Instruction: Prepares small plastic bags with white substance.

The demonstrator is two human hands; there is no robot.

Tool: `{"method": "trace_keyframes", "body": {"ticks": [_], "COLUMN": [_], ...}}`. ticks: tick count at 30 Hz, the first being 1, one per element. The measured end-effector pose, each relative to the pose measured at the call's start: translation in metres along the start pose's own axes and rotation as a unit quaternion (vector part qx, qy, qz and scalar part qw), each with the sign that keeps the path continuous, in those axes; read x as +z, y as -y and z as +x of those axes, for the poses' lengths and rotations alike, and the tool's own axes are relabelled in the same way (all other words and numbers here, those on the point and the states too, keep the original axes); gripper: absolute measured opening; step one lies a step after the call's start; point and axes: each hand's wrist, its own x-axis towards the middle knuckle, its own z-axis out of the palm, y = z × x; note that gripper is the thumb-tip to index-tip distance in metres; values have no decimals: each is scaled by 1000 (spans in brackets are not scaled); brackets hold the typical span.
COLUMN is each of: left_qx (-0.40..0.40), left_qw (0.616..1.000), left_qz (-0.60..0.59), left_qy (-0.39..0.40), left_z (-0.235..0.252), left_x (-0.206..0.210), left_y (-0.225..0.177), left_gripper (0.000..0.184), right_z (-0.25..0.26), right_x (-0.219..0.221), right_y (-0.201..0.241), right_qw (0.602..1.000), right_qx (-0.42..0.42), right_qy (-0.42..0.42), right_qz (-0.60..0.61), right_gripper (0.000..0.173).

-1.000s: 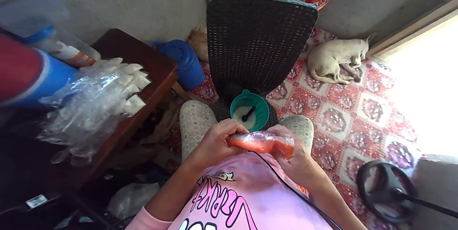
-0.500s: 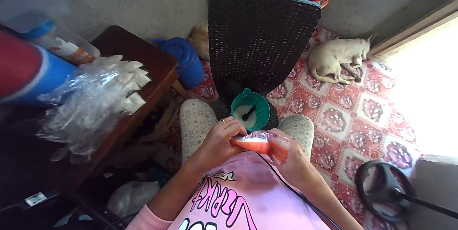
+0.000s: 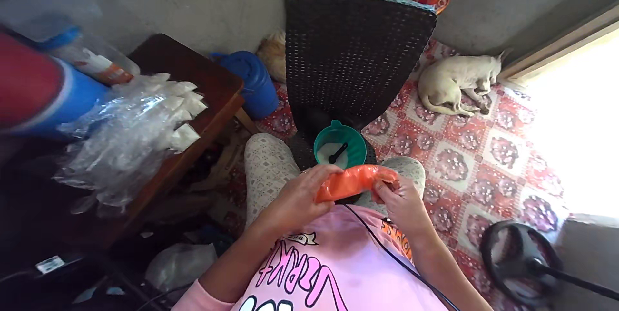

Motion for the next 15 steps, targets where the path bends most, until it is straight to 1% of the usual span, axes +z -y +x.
{"method": "trace_keyframes", "body": {"ticks": [2,4,6,9,10,11,13,14,15], "left_qx": [-1,11,25,41,43,44,38,36,37], "left_qw": [996,984,976,970,971,970,971,971,971], "left_qz": [-87,-178,-216,-233,-231,-230,-223,-220,-219], "left_qy": [-11,-3,19,46,51,59,83,92,93], "left_z": [1,0,0,0,0,-1,-2,-2,-1], "left_x": [-5,-13,-18,-20,-19,-20,-21,-21,-20], "left_y": [8,11,12,14,14,15,14,14,14], "left_gripper": [48,41,37,35,35,40,57,58,56], "right_z": [1,1,2,4,4,4,5,5,6], "right_x": [-8,-15,-16,-14,-13,-13,-11,-11,-11], "right_y": [0,1,2,0,0,-1,-4,-6,-8], "right_qw": [996,988,983,983,983,983,984,985,986], "right_qx": [-76,-131,-153,-164,-165,-163,-156,-153,-148], "right_qy": [33,78,94,79,77,78,77,72,67], "right_qz": [-22,-20,-27,-33,-31,-29,-29,-29,-30], "right_gripper": [22,24,22,16,17,18,20,18,16]}}
